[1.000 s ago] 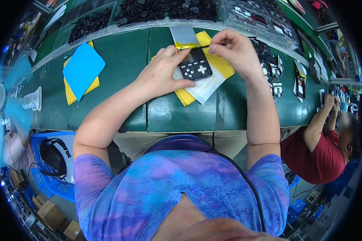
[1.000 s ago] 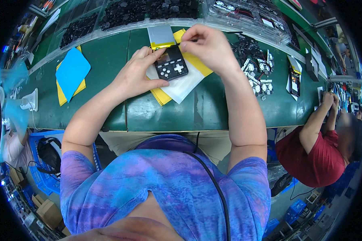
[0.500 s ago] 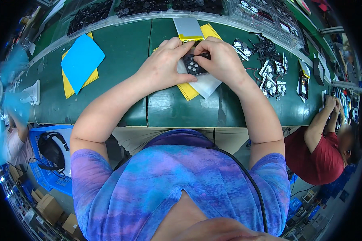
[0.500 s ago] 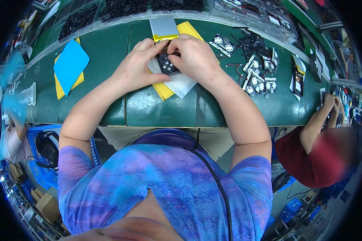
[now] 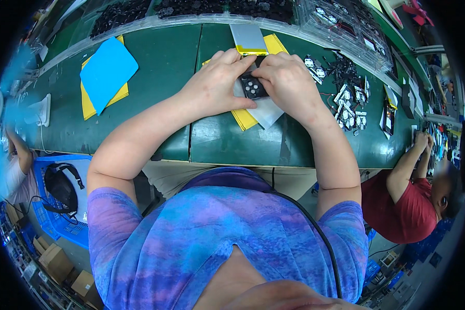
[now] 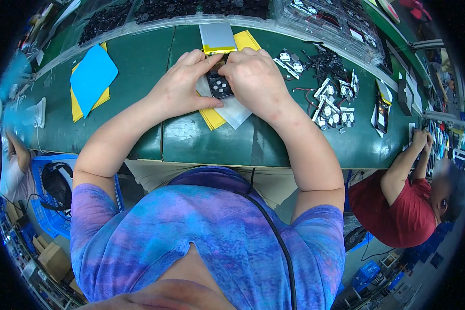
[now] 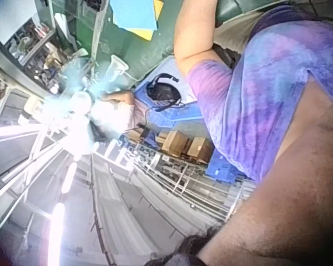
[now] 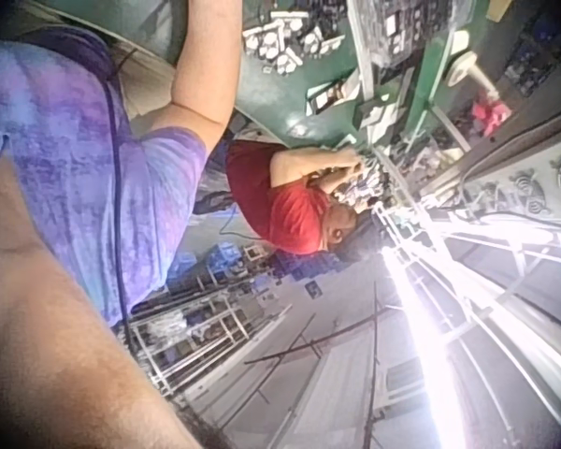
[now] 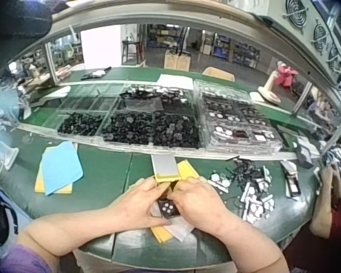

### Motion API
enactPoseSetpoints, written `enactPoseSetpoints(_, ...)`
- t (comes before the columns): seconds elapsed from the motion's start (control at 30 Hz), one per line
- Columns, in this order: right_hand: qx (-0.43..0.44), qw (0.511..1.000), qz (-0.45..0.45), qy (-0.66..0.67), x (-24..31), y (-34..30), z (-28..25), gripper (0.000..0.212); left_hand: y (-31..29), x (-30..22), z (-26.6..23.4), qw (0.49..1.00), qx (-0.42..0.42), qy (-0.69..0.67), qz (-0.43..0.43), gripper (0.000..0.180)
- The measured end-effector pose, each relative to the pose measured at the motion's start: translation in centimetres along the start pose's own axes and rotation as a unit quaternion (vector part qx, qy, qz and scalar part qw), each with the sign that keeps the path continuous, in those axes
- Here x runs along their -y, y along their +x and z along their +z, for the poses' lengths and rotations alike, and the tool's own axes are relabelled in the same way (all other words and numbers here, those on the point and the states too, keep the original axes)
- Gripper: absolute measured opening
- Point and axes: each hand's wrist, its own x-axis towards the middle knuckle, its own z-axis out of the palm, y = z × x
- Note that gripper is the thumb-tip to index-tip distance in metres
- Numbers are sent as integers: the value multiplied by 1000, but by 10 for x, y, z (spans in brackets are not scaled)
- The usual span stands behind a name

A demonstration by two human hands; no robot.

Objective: Assembling handheld electronic gaming consoles by installing screens, batteries, and internal components.

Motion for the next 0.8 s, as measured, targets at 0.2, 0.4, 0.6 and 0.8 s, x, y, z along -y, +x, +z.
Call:
enactPoseSetpoints(0.2,19,999,-27,-32,3,0,-3,14,-1,1,1,1000,-10,4,5,88)
enactPoseSetpoints(0.4,6,998,-50,-38,2,1,-2,11,0,2,1,1000,-10,9,8,87)
enactPoseSetpoints(0.6,39,996,-41,-74,12,1,-8,9,0,3,1,1000,-16,3,15,86)
enactPoseSetpoints(0.8,37,994,-68,-83,13,-3,-15,12,0,3,1,1000,-19,1,14,84)
